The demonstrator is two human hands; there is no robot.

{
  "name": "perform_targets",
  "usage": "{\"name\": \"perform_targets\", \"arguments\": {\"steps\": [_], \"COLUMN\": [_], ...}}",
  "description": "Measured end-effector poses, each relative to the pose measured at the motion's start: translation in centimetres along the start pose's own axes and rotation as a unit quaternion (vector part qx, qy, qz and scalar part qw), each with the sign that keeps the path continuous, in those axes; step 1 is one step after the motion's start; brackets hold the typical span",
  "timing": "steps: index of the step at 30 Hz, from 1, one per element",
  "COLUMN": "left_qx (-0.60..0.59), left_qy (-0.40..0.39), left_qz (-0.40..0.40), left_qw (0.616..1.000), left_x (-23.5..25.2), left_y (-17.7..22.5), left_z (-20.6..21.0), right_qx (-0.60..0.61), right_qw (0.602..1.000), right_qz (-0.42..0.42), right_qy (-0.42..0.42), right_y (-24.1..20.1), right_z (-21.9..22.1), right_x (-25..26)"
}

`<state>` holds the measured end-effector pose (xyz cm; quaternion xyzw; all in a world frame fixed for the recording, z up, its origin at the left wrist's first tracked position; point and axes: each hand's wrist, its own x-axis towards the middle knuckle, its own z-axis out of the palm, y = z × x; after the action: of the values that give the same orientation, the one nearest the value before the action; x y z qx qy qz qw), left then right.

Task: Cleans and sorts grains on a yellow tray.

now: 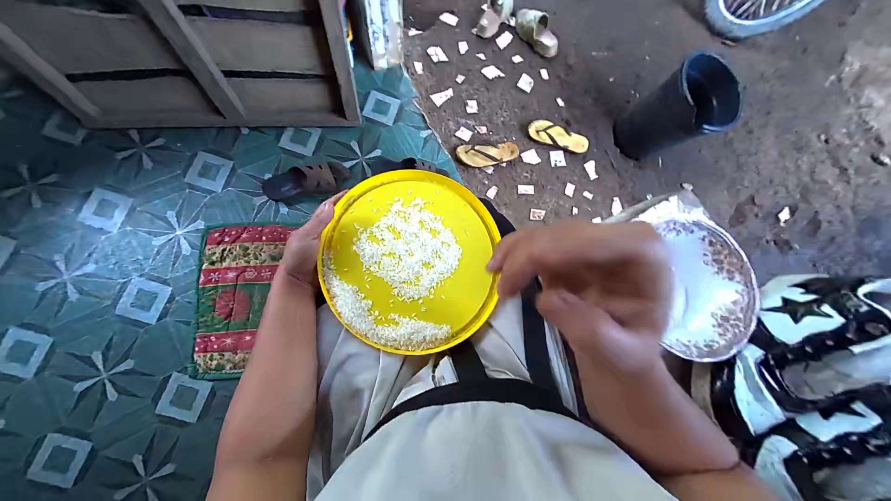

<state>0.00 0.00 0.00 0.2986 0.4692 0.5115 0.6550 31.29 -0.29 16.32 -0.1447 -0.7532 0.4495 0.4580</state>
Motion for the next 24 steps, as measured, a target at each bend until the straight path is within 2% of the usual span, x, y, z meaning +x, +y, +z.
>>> {"name": "perform_targets", "arguments": {"steps": [3,5,8,11,17,20,24], "left_qx": [-0.031,-0.05,-0.049,-0.053,-0.057,-0.044,-0.06], "left_qy": [-0.012,-0.028,-0.032,-0.029,-0.031,-0.014,-0.017], "left_qz": [0.0,0.005,0.003,0.001,-0.006,-0.014,-0.013], "left_qw": [0.999,0.998,0.998,0.998,0.998,0.999,0.998], "left_x": [0.3,0.4,0.3,0.1,0.2,0.2,0.1], "left_y": [-0.1,-0.2,-0.1,0.0,0.0,0.2,0.0], "left_z": [-0.1,-0.2,-0.2,-0.3,-0.3,0.0,-0.3], "right_qx": [-0.197,-0.335,-0.439,-0.484,-0.506,-0.498,-0.493], "right_qw": [0.976,0.929,0.87,0.84,0.814,0.811,0.814], "right_qz": [0.089,0.149,0.169,0.17,0.193,0.214,0.199], "right_qy": [0.011,-0.055,-0.151,-0.179,-0.211,-0.219,-0.231], "right_y": [5.6,8.3,11.2,12.1,12.7,12.8,12.9], "right_z": [-1.1,-1.0,0.1,1.3,2.1,2.0,2.4], "right_x": [-2.6,-3.8,-5.4,-6.2,-6.4,-5.7,-4.9]}}
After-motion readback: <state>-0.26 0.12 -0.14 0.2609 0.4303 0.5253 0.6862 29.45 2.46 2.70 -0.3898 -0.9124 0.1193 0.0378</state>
